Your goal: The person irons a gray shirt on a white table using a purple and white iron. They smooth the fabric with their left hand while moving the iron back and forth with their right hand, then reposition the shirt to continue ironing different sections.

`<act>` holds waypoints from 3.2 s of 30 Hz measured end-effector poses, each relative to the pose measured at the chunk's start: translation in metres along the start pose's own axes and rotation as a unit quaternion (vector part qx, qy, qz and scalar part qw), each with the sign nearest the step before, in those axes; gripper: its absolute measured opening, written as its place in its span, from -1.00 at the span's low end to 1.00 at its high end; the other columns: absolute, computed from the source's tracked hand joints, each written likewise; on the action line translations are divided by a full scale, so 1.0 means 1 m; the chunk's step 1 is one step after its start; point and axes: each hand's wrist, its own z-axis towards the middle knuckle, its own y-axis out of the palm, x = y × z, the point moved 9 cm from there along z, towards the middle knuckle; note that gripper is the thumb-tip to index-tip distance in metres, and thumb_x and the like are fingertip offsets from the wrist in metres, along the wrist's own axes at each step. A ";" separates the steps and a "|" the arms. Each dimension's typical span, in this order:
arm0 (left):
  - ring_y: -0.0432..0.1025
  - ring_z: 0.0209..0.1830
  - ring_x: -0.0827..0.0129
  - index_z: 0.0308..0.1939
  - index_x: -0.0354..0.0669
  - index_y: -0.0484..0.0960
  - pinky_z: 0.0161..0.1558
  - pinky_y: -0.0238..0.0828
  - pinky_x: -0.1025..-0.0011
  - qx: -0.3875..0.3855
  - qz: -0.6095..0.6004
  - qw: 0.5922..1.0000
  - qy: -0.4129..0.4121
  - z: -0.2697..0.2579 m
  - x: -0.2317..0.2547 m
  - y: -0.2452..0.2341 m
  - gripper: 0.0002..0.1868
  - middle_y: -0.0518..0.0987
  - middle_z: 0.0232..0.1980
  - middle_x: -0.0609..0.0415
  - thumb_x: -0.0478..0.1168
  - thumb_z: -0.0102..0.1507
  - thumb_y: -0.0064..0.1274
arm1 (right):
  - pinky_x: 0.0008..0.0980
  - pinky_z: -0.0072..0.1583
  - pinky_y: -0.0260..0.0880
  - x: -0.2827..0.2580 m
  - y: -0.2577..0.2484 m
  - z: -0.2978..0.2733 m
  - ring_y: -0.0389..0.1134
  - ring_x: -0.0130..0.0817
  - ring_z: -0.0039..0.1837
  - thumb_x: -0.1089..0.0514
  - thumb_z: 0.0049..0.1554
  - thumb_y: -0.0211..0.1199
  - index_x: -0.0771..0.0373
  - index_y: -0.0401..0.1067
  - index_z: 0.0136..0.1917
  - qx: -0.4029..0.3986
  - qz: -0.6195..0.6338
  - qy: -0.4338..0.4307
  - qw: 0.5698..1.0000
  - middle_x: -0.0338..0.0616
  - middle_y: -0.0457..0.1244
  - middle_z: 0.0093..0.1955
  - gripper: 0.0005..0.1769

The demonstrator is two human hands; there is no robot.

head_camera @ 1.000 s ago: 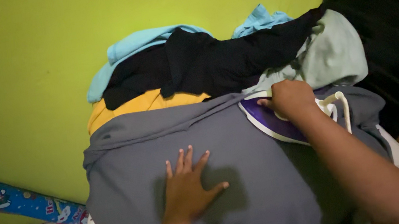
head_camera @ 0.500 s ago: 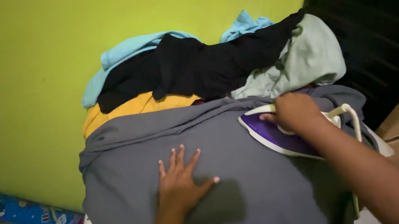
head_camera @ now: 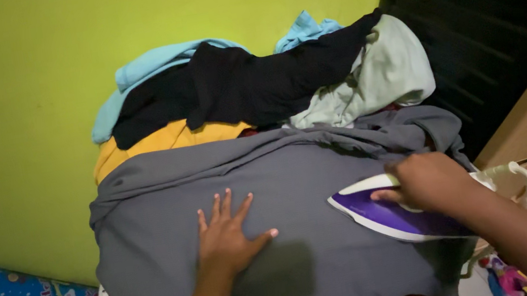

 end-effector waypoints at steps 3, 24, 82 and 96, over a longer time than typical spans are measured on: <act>-0.31 0.69 0.15 0.54 0.43 0.13 0.56 -0.52 -0.08 0.020 -0.004 1.000 0.015 0.001 0.003 -0.004 0.07 -0.14 0.68 0.02 0.59 0.03 0.06 | -0.12 -0.01 0.51 -0.002 -0.001 -0.008 0.49 -0.07 -0.11 -0.56 0.02 0.15 0.12 0.52 0.06 0.012 -0.008 -0.030 0.999 -0.03 0.41 -0.22 -0.25; -0.24 0.65 -0.14 0.47 -0.58 0.01 0.49 -0.43 -0.15 0.110 -0.059 0.977 0.170 0.025 0.132 0.051 0.48 -0.02 0.59 -0.40 0.61 -0.06 0.16 | -0.11 -0.06 0.49 -0.007 -0.005 0.008 0.49 -0.06 -0.15 -0.57 0.00 0.17 0.15 0.55 -0.01 0.064 0.001 -0.060 0.996 -0.04 0.42 -0.28 -0.24; -0.43 0.69 0.06 0.56 -0.42 -0.16 0.54 -0.58 -0.06 -0.007 -0.010 0.993 0.120 0.026 0.128 0.046 0.48 -0.21 0.67 -0.22 0.67 0.00 -0.02 | -0.07 0.09 0.50 0.035 0.003 0.035 0.49 -0.04 0.01 -0.56 0.06 0.13 0.11 0.53 0.11 0.005 0.014 0.070 0.997 0.04 0.43 -0.08 -0.24; -0.47 0.69 0.05 0.56 -0.43 -0.20 0.53 -0.61 -0.07 -0.041 0.001 0.992 0.116 0.029 0.129 0.047 0.51 -0.26 0.67 -0.22 0.67 -0.01 0.02 | -0.15 0.04 0.55 0.044 0.009 0.007 0.54 -0.14 -0.05 -0.61 0.02 0.10 0.03 0.52 0.18 -0.010 -0.016 0.083 0.996 -0.07 0.45 -0.13 -0.20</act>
